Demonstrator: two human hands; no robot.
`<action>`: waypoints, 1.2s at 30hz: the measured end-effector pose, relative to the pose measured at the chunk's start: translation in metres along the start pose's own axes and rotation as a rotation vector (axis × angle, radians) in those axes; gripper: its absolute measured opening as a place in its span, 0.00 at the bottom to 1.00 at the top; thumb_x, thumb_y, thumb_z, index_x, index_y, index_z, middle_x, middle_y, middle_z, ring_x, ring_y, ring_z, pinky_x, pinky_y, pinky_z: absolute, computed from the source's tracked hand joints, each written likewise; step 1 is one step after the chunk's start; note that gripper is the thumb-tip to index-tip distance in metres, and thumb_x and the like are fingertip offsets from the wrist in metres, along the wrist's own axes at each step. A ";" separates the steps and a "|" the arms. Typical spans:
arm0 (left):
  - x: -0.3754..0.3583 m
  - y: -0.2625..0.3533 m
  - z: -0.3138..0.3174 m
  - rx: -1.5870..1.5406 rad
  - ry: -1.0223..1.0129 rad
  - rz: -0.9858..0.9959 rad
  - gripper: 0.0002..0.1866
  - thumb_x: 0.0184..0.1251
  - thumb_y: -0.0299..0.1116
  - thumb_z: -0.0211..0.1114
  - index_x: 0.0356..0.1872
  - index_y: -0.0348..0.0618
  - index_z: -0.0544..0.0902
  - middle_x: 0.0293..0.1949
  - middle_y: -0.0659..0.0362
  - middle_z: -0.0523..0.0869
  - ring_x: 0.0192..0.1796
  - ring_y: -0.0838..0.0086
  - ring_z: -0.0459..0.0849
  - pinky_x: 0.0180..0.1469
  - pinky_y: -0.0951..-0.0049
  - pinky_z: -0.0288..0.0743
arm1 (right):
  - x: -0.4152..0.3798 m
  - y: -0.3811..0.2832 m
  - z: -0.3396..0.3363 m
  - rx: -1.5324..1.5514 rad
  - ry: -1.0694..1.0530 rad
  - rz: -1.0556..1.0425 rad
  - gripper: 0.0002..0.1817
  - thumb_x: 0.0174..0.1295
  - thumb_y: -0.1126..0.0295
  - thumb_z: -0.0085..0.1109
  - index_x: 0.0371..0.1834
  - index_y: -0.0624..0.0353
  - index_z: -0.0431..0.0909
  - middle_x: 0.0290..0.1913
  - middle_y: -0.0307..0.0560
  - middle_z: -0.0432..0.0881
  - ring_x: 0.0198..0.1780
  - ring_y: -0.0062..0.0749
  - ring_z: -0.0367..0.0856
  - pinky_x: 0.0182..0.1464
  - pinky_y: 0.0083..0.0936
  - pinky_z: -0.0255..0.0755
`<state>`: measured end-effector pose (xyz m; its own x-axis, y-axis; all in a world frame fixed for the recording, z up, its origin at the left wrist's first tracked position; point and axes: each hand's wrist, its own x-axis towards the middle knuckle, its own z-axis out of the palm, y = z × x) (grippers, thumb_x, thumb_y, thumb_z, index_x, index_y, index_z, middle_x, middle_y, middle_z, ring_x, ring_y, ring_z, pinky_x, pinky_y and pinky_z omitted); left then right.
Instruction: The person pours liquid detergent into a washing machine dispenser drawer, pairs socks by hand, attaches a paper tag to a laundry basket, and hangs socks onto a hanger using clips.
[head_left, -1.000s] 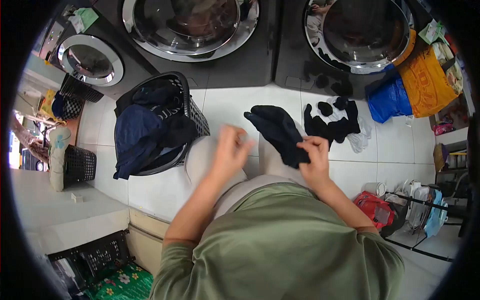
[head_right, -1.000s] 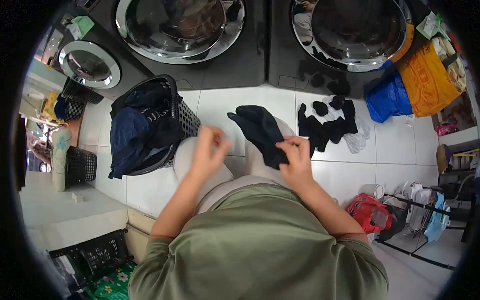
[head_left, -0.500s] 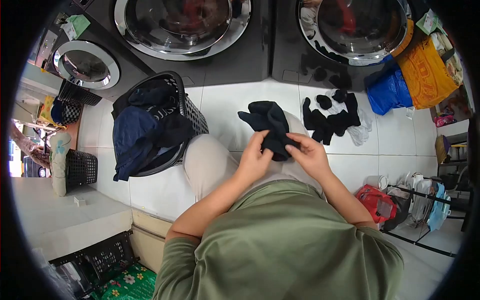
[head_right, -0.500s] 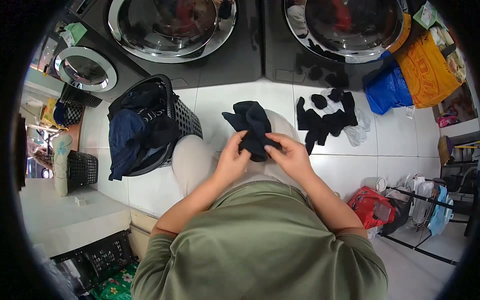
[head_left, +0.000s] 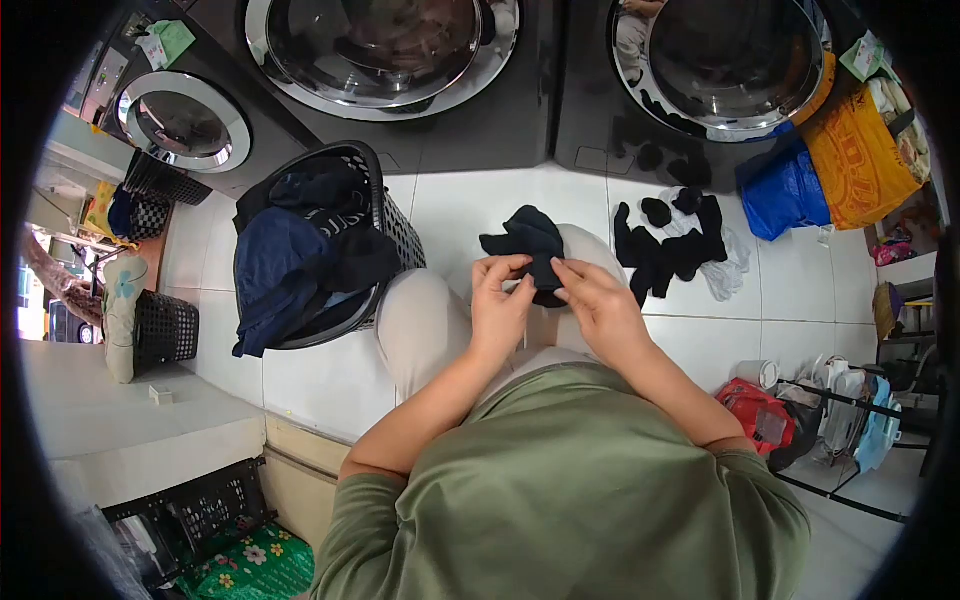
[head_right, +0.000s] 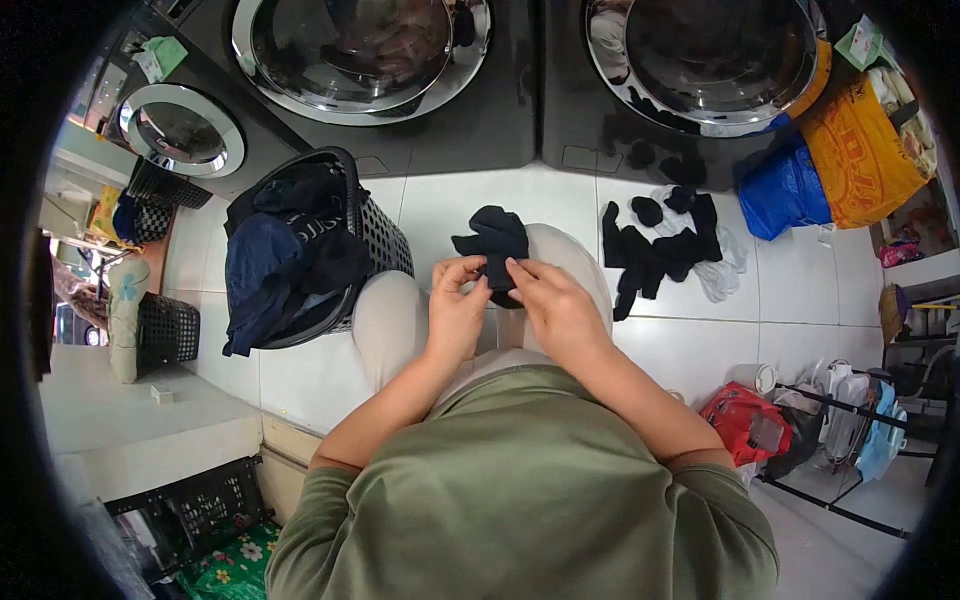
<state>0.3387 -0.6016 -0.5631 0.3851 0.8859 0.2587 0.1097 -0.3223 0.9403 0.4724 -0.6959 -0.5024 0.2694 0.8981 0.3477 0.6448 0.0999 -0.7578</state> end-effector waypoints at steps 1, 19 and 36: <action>-0.001 0.000 0.001 -0.180 -0.026 -0.152 0.12 0.67 0.22 0.60 0.51 0.39 0.77 0.36 0.64 0.79 0.35 0.81 0.75 0.37 0.80 0.70 | 0.000 0.000 0.000 0.042 -0.015 0.071 0.16 0.63 0.73 0.61 0.53 0.65 0.81 0.46 0.56 0.83 0.43 0.46 0.83 0.45 0.31 0.77; -0.005 0.030 0.009 -0.678 -0.176 -0.477 0.15 0.69 0.24 0.61 0.56 0.34 0.76 0.45 0.61 0.83 0.45 0.79 0.80 0.50 0.78 0.74 | 0.004 0.021 0.007 0.586 -0.035 0.446 0.06 0.64 0.73 0.62 0.38 0.65 0.81 0.37 0.40 0.80 0.36 0.20 0.77 0.40 0.16 0.70; 0.013 -0.011 -0.001 -1.324 -0.153 -1.020 0.20 0.68 0.33 0.52 0.59 0.36 0.75 0.56 0.50 0.82 0.60 0.61 0.79 0.66 0.57 0.70 | 0.007 0.069 0.008 1.642 0.348 0.885 0.09 0.74 0.70 0.46 0.47 0.64 0.73 0.46 0.49 0.80 0.47 0.38 0.81 0.55 0.38 0.76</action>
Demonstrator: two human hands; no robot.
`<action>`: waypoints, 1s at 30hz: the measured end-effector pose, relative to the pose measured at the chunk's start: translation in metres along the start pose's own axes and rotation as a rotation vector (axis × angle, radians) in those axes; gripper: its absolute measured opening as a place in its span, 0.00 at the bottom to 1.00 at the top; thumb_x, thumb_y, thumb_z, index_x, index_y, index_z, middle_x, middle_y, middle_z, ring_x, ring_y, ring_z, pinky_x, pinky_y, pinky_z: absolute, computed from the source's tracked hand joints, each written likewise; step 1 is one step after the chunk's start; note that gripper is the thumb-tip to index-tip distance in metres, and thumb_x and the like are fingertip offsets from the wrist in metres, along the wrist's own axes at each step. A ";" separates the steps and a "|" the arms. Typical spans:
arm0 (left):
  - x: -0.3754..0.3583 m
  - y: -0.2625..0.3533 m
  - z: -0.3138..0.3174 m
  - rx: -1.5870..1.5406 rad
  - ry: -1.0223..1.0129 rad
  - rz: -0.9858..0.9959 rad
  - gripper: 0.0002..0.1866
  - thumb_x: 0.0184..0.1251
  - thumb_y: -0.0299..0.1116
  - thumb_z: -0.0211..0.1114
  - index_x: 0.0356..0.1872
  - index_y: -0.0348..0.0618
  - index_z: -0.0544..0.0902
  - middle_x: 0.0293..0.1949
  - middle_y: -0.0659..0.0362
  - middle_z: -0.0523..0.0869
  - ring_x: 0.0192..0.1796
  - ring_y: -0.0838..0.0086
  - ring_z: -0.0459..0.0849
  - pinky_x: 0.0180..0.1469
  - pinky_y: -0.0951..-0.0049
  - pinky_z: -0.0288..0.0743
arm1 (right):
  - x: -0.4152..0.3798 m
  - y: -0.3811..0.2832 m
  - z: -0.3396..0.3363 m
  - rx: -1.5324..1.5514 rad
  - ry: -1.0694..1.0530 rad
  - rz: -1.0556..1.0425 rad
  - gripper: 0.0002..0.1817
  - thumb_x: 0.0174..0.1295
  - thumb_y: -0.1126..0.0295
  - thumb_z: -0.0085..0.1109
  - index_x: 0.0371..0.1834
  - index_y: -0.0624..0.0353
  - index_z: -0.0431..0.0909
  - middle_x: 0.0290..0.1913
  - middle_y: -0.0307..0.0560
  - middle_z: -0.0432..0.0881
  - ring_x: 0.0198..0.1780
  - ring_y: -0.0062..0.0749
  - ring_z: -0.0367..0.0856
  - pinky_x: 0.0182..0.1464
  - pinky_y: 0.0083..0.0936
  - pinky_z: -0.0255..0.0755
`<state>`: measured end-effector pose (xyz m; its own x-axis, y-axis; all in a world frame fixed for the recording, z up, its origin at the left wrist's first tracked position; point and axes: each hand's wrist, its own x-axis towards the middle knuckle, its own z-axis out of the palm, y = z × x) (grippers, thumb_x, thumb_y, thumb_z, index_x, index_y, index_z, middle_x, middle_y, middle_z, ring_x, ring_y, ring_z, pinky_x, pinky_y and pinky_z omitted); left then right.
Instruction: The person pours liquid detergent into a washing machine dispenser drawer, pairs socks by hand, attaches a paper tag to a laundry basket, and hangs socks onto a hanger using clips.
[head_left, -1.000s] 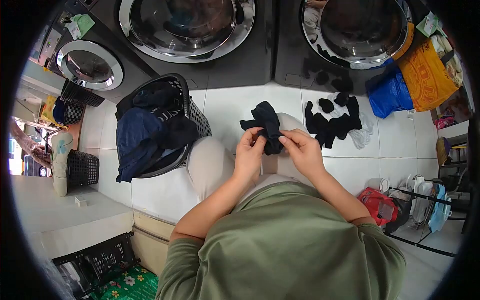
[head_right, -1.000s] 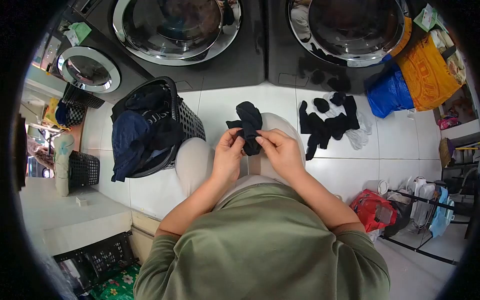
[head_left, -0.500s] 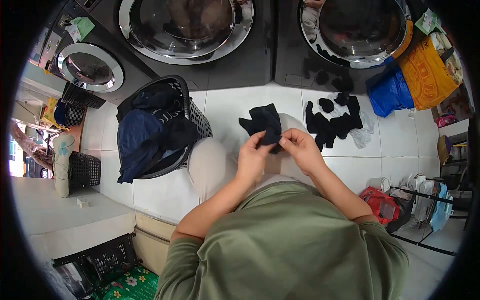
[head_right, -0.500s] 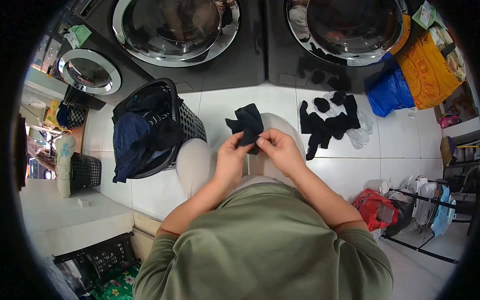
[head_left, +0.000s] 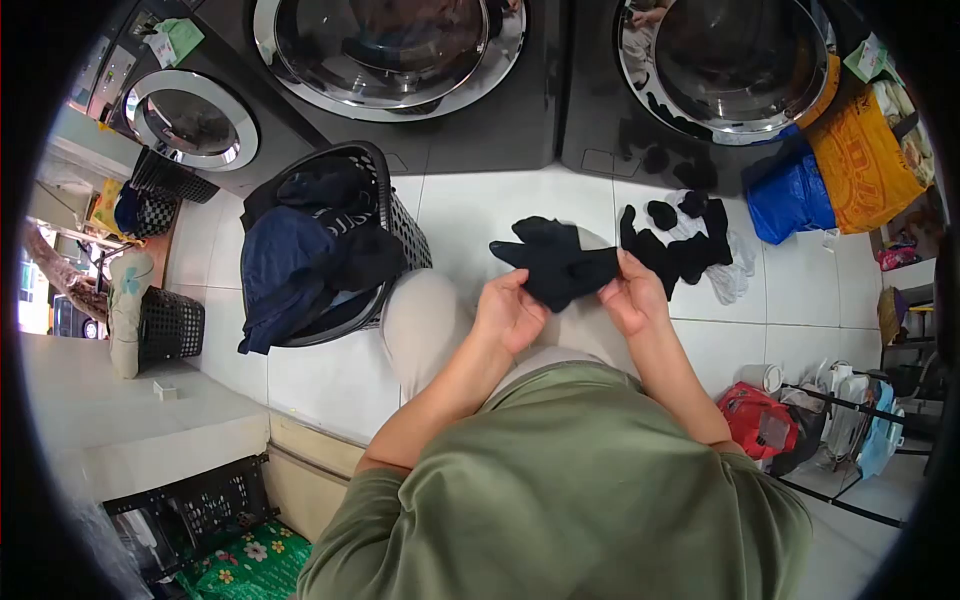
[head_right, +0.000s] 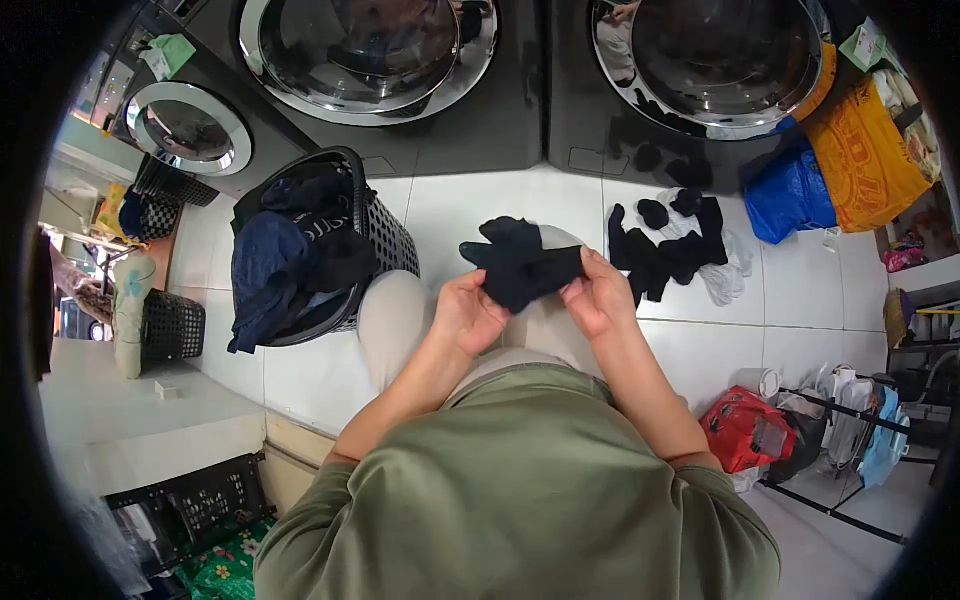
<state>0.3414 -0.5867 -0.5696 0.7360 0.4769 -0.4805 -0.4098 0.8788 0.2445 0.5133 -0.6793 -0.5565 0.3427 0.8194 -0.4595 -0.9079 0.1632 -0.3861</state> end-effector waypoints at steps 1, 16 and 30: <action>-0.004 0.000 0.004 -0.028 -0.101 -0.072 0.21 0.68 0.33 0.52 0.59 0.36 0.75 0.55 0.50 0.83 0.60 0.60 0.79 0.67 0.56 0.69 | -0.001 0.000 0.006 0.015 0.068 -0.009 0.09 0.73 0.70 0.46 0.47 0.64 0.73 0.45 0.49 0.80 0.47 0.39 0.82 0.55 0.38 0.77; -0.002 -0.002 0.020 0.730 -0.078 -0.059 0.18 0.74 0.44 0.59 0.51 0.40 0.77 0.41 0.58 0.83 0.38 0.74 0.83 0.42 0.72 0.81 | -0.044 0.008 0.019 -1.626 -0.187 -0.749 0.34 0.52 0.64 0.74 0.62 0.59 0.70 0.58 0.55 0.77 0.58 0.34 0.77 0.58 0.28 0.71; 0.003 0.060 0.026 0.984 0.251 0.228 0.22 0.68 0.48 0.67 0.35 0.32 0.85 0.25 0.62 0.83 0.29 0.78 0.82 0.31 0.76 0.76 | -0.038 -0.029 0.025 -0.658 -0.109 0.172 0.16 0.63 0.56 0.63 0.44 0.57 0.78 0.31 0.45 0.81 0.19 0.32 0.79 0.12 0.23 0.67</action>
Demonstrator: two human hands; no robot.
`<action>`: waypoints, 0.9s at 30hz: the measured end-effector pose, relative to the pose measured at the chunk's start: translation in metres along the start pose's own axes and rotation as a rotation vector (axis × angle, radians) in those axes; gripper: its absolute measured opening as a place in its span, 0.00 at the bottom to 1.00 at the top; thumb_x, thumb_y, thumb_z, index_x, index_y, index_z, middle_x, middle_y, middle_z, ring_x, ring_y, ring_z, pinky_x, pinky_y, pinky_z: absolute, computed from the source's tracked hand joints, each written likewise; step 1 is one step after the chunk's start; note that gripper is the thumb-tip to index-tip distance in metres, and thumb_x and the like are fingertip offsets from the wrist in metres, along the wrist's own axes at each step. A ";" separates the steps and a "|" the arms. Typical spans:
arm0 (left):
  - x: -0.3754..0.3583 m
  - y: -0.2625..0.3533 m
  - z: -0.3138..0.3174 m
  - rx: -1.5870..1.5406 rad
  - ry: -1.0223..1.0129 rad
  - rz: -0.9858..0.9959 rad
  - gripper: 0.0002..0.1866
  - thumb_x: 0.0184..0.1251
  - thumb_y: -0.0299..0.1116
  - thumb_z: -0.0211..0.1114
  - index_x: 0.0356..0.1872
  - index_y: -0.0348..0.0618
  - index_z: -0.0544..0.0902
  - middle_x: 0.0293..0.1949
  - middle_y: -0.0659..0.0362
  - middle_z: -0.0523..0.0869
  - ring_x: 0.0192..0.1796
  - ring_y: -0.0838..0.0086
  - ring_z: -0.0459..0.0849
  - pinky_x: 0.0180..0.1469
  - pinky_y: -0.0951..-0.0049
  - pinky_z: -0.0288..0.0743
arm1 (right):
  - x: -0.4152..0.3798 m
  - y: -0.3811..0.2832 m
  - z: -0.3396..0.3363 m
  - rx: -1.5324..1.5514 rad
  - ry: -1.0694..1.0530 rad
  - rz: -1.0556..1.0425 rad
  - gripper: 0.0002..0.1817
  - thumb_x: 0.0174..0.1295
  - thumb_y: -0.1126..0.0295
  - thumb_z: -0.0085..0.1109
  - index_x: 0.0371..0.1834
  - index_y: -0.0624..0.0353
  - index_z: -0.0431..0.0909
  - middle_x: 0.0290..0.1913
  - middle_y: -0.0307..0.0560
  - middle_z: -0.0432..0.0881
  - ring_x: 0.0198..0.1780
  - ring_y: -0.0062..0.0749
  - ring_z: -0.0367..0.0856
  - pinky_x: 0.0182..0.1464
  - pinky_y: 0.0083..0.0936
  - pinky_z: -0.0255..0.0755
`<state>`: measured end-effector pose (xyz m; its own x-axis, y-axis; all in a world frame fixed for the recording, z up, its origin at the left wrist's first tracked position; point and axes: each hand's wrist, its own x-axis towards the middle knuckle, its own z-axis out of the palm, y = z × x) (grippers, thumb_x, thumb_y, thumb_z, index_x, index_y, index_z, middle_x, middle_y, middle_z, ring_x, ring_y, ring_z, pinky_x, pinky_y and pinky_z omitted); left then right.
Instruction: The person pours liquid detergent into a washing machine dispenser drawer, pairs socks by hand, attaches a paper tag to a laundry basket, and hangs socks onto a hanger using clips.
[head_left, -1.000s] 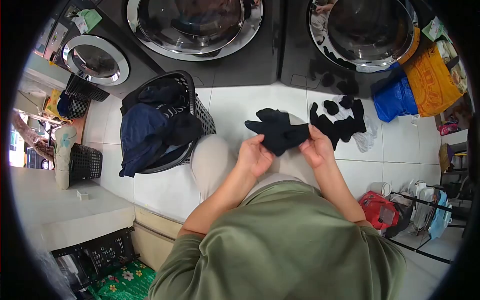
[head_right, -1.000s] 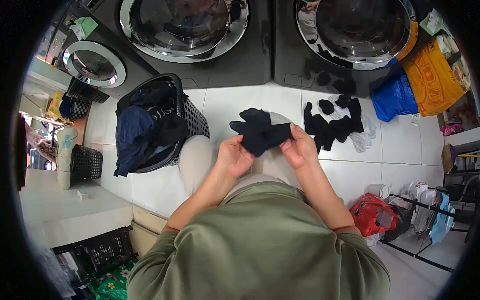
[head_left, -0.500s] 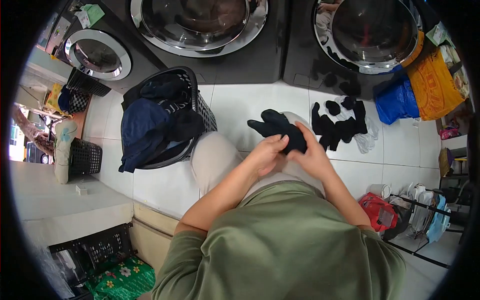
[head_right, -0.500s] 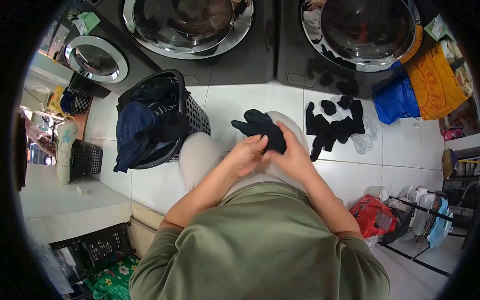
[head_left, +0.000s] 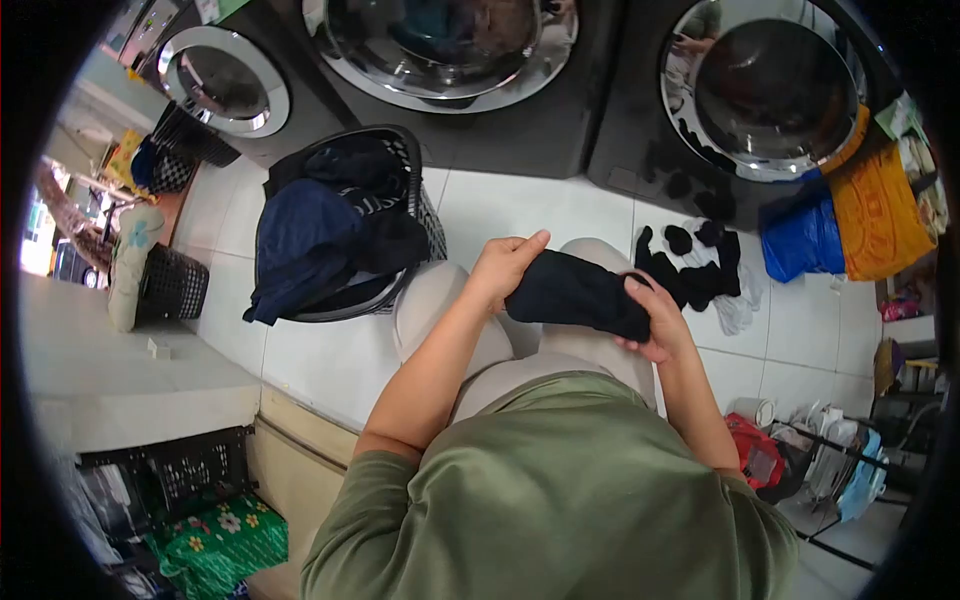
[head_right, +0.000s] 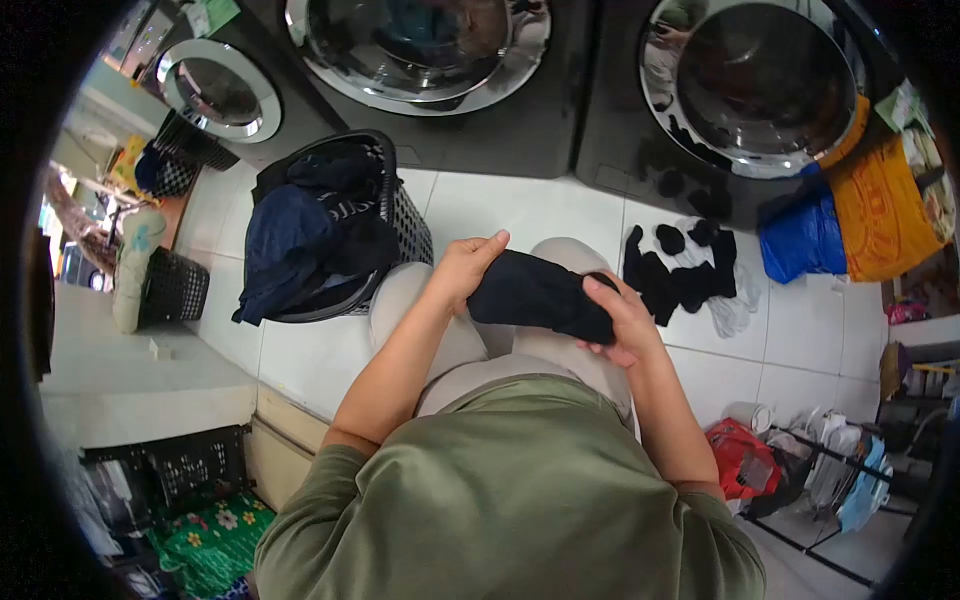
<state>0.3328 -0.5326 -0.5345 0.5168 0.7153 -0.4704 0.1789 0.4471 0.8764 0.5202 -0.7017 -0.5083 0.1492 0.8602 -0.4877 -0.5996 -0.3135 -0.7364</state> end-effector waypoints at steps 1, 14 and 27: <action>0.006 -0.004 -0.010 -0.082 -0.002 -0.060 0.23 0.67 0.49 0.67 0.39 0.32 0.84 0.27 0.61 0.84 0.29 0.77 0.82 0.32 0.75 0.77 | 0.004 0.004 0.001 0.078 0.039 0.046 0.17 0.63 0.55 0.62 0.43 0.58 0.78 0.30 0.46 0.82 0.19 0.33 0.79 0.12 0.23 0.67; -0.071 0.038 -0.119 0.508 0.650 0.927 0.05 0.69 0.28 0.63 0.39 0.37 0.83 0.29 0.59 0.82 0.31 0.76 0.81 0.33 0.75 0.75 | 0.024 -0.051 0.057 0.105 -0.339 -0.121 0.26 0.65 0.66 0.58 0.66 0.61 0.67 0.63 0.53 0.74 0.57 0.43 0.80 0.52 0.41 0.81; -0.076 -0.005 -0.220 1.238 0.596 0.394 0.34 0.55 0.58 0.69 0.66 0.78 0.73 0.79 0.54 0.46 0.79 0.41 0.32 0.67 0.23 0.24 | 0.163 -0.060 0.306 0.203 -0.685 -0.114 0.24 0.68 0.60 0.58 0.64 0.57 0.70 0.62 0.58 0.74 0.60 0.57 0.76 0.59 0.46 0.77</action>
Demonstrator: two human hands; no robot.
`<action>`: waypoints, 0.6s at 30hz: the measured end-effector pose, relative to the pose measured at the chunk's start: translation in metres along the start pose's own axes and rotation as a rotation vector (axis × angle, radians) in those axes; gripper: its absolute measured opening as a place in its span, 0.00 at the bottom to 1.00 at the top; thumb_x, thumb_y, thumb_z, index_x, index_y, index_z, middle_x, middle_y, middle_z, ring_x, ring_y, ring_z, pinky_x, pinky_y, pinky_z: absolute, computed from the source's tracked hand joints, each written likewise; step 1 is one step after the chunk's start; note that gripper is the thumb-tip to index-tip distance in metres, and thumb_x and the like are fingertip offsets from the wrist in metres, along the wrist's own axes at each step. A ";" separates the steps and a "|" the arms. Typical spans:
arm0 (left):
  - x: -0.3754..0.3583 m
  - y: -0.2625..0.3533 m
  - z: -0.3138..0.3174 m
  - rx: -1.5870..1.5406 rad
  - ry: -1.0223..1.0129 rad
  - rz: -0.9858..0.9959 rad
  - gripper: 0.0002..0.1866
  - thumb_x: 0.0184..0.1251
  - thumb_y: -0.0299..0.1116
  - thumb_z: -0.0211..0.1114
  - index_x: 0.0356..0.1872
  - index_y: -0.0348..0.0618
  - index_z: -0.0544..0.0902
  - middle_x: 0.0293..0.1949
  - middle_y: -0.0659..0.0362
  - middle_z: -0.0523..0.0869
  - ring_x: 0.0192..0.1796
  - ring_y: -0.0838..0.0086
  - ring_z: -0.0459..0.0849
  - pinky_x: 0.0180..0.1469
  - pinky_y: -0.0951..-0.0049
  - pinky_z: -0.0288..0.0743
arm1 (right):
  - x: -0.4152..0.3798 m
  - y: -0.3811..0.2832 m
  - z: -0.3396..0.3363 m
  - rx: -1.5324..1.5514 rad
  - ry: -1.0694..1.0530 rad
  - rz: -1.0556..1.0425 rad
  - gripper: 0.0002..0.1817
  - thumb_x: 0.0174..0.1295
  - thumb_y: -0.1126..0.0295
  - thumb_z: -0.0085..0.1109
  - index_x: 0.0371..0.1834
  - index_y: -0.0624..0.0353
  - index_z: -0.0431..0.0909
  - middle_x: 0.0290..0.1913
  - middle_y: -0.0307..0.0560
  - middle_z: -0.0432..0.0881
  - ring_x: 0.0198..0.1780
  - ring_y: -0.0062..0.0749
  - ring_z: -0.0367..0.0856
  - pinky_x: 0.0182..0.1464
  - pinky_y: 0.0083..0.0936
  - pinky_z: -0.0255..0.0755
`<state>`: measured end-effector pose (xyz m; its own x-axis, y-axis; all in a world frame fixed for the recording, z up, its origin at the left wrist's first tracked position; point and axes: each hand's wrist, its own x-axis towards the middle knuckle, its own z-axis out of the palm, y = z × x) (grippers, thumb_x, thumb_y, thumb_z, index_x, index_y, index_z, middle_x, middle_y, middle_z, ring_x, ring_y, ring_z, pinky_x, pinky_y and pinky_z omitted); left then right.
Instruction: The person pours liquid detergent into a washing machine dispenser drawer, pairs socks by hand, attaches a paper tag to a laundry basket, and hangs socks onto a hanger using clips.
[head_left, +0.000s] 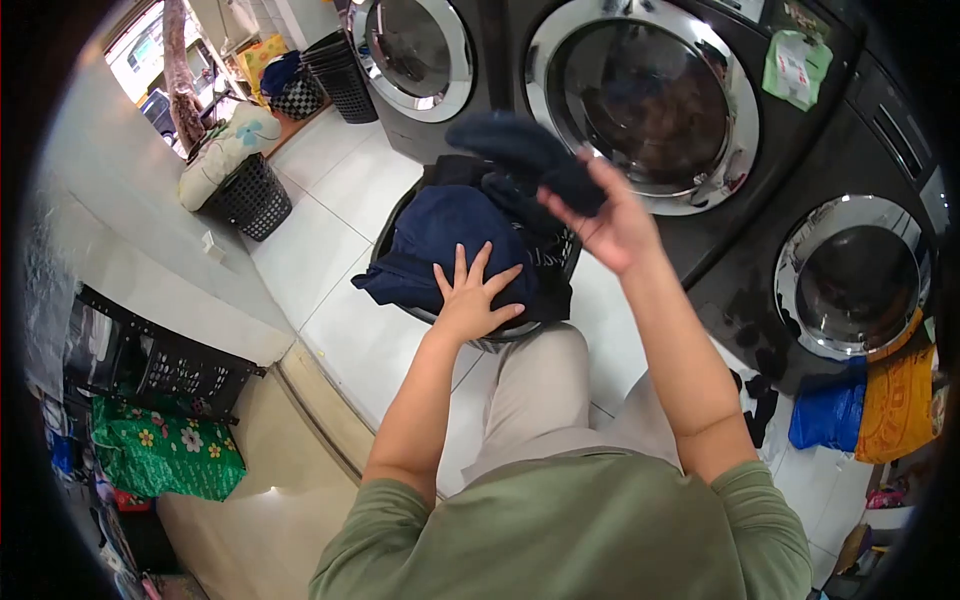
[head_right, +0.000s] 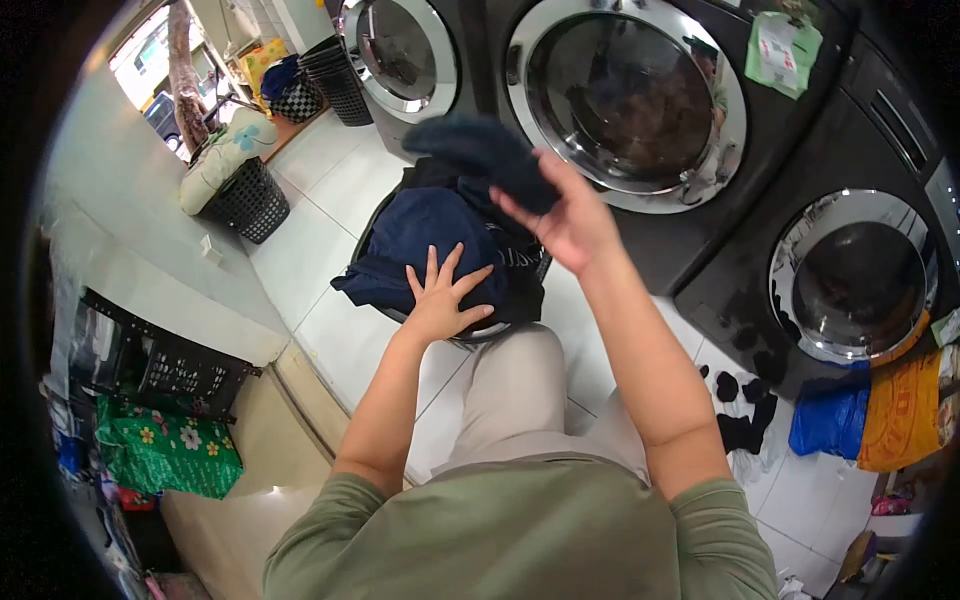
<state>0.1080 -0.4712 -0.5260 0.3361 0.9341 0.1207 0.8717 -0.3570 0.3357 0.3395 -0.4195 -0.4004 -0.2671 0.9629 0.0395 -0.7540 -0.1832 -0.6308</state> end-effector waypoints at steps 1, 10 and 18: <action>-0.005 0.002 -0.009 0.024 0.100 0.046 0.29 0.59 0.51 0.69 0.64 0.67 0.77 0.74 0.50 0.62 0.77 0.47 0.51 0.72 0.34 0.40 | 0.010 0.020 -0.020 -0.385 0.074 0.039 0.27 0.66 0.56 0.60 0.64 0.58 0.70 0.61 0.59 0.74 0.61 0.57 0.76 0.60 0.46 0.75; 0.091 -0.028 -0.064 0.087 0.532 -0.170 0.21 0.72 0.48 0.54 0.62 0.57 0.77 0.68 0.54 0.71 0.71 0.52 0.65 0.68 0.40 0.55 | 0.046 0.121 -0.061 -2.152 -0.185 -0.240 0.34 0.64 0.48 0.57 0.71 0.50 0.66 0.76 0.54 0.57 0.76 0.65 0.51 0.72 0.62 0.48; 0.113 -0.090 0.000 0.130 -0.053 -0.555 0.30 0.74 0.62 0.37 0.74 0.72 0.60 0.78 0.62 0.53 0.79 0.49 0.47 0.68 0.22 0.41 | 0.067 0.150 -0.087 -2.039 -0.368 -0.169 0.26 0.69 0.44 0.47 0.72 0.21 0.64 0.79 0.55 0.48 0.78 0.65 0.40 0.70 0.73 0.37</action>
<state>0.0677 -0.3332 -0.5430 -0.1697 0.9814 -0.0892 0.9583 0.1855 0.2172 0.2610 -0.3650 -0.5596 -0.5571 0.8201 0.1308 0.7454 0.5632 -0.3566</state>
